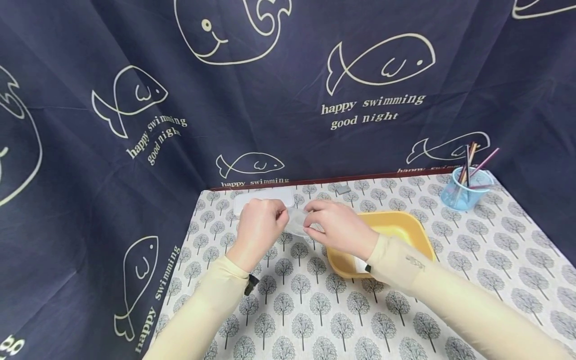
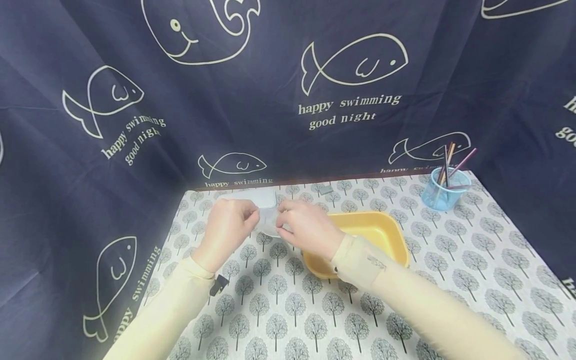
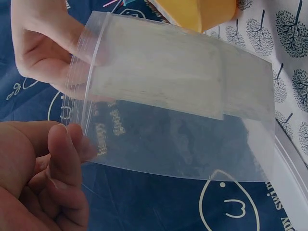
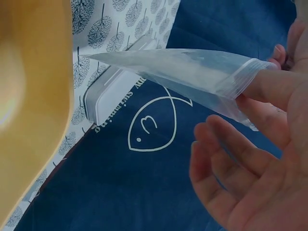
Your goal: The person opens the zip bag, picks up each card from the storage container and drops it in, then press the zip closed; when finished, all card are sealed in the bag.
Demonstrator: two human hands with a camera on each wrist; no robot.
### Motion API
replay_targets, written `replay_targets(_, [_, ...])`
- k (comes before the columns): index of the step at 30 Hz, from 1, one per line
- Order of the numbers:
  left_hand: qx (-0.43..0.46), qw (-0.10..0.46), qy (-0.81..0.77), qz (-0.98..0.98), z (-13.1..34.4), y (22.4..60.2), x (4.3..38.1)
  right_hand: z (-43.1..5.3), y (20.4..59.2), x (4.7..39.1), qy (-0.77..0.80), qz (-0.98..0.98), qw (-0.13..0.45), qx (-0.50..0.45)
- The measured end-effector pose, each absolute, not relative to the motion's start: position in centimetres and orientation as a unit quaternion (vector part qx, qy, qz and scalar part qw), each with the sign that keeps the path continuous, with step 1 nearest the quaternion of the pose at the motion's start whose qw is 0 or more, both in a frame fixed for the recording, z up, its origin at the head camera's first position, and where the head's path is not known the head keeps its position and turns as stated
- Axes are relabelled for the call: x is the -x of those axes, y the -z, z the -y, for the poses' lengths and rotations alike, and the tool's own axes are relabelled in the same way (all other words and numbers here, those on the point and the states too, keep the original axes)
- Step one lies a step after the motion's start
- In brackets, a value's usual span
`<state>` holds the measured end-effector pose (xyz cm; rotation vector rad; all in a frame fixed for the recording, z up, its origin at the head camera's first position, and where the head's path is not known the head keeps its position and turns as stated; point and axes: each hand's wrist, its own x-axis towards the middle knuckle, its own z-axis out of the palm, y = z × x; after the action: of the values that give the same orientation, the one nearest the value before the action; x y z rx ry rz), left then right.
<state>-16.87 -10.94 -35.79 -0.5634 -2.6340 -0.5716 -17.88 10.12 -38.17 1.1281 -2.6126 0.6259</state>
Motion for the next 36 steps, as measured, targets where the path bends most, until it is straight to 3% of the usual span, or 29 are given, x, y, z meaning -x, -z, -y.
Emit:
replay_targets(16, [0.216, 0.200, 0.205, 0.933, 10.4, 35.2, 16.7, -8.3, 38.4, 18.4, -0.139, 0.901, 0.108, -0.397])
replay_targets(36, [0.223, 0.217, 0.207, 0.927, 10.2, 34.9, 16.6, -6.7, 38.4, 18.6, -0.117, 0.939, 0.099, -0.307])
